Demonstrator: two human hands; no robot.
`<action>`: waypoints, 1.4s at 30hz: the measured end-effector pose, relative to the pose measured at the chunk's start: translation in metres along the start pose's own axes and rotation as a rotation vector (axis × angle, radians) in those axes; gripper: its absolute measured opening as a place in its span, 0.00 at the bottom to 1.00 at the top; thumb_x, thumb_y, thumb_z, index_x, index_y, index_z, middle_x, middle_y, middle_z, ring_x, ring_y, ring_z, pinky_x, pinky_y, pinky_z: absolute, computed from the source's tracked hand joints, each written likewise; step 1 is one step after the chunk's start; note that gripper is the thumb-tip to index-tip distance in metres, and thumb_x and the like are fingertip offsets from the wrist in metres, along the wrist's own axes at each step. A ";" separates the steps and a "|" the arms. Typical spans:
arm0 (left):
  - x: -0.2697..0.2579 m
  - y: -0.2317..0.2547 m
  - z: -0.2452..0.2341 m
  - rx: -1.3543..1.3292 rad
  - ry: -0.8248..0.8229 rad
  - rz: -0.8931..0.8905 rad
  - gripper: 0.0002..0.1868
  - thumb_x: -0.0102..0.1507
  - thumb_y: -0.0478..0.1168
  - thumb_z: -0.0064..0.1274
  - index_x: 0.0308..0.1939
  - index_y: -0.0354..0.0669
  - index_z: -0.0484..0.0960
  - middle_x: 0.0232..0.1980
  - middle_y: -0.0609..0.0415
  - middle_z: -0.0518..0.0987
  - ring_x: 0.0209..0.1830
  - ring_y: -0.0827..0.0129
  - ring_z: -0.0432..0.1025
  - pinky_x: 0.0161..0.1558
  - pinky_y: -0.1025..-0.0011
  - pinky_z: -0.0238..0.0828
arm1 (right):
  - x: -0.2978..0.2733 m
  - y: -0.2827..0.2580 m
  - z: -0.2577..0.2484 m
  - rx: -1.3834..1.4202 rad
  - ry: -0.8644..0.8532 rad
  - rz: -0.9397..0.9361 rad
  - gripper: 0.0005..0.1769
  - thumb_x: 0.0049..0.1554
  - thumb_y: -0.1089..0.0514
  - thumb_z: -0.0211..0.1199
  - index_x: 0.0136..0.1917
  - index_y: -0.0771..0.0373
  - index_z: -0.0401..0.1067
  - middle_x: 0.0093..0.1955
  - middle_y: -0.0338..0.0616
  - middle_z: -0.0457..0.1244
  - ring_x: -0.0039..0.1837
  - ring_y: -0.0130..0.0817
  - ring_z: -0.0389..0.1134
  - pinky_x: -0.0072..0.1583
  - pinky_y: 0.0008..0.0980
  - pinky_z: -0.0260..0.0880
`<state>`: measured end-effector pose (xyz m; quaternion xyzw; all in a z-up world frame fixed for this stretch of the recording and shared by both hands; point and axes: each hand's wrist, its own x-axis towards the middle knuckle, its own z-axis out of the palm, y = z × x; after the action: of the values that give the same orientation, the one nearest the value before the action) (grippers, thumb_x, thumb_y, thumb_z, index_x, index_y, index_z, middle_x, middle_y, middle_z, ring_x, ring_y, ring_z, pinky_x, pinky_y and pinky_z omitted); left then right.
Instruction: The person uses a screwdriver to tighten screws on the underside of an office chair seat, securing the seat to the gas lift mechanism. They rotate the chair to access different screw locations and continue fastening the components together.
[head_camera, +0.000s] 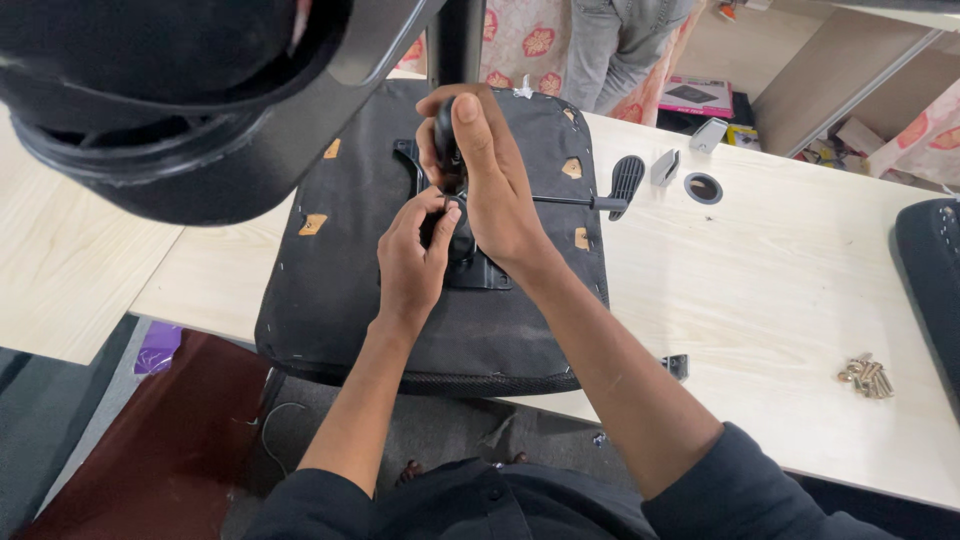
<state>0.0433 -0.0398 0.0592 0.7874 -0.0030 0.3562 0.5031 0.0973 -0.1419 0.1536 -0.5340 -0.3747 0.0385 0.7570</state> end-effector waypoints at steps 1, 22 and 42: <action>-0.001 0.000 0.001 0.000 -0.008 -0.019 0.08 0.70 0.39 0.53 0.48 0.37 0.80 0.50 0.51 0.84 0.45 0.67 0.81 0.48 0.71 0.80 | -0.001 -0.001 0.000 0.000 0.013 0.015 0.27 0.71 0.37 0.45 0.61 0.62 0.67 0.40 0.37 0.60 0.41 0.22 0.59 0.44 0.25 0.62; 0.000 0.017 -0.006 0.066 -0.049 -0.071 0.13 0.67 0.41 0.54 0.51 0.37 0.79 0.52 0.49 0.84 0.54 0.60 0.79 0.58 0.64 0.74 | -0.015 -0.025 0.002 0.079 -0.055 -0.022 0.33 0.57 0.29 0.68 0.50 0.62 0.67 0.41 0.36 0.60 0.44 0.23 0.62 0.46 0.24 0.64; 0.005 0.032 -0.015 0.164 -0.169 -0.219 0.24 0.65 0.42 0.54 0.63 0.37 0.72 0.55 0.45 0.80 0.56 0.54 0.75 0.56 0.59 0.71 | -0.002 -0.080 0.054 0.079 -0.025 -0.091 0.22 0.57 0.41 0.73 0.39 0.57 0.68 0.31 0.29 0.57 0.32 0.17 0.56 0.36 0.18 0.54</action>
<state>0.0272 -0.0421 0.0908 0.8487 0.0695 0.2307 0.4708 0.0358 -0.1341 0.2275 -0.4857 -0.4063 0.0254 0.7735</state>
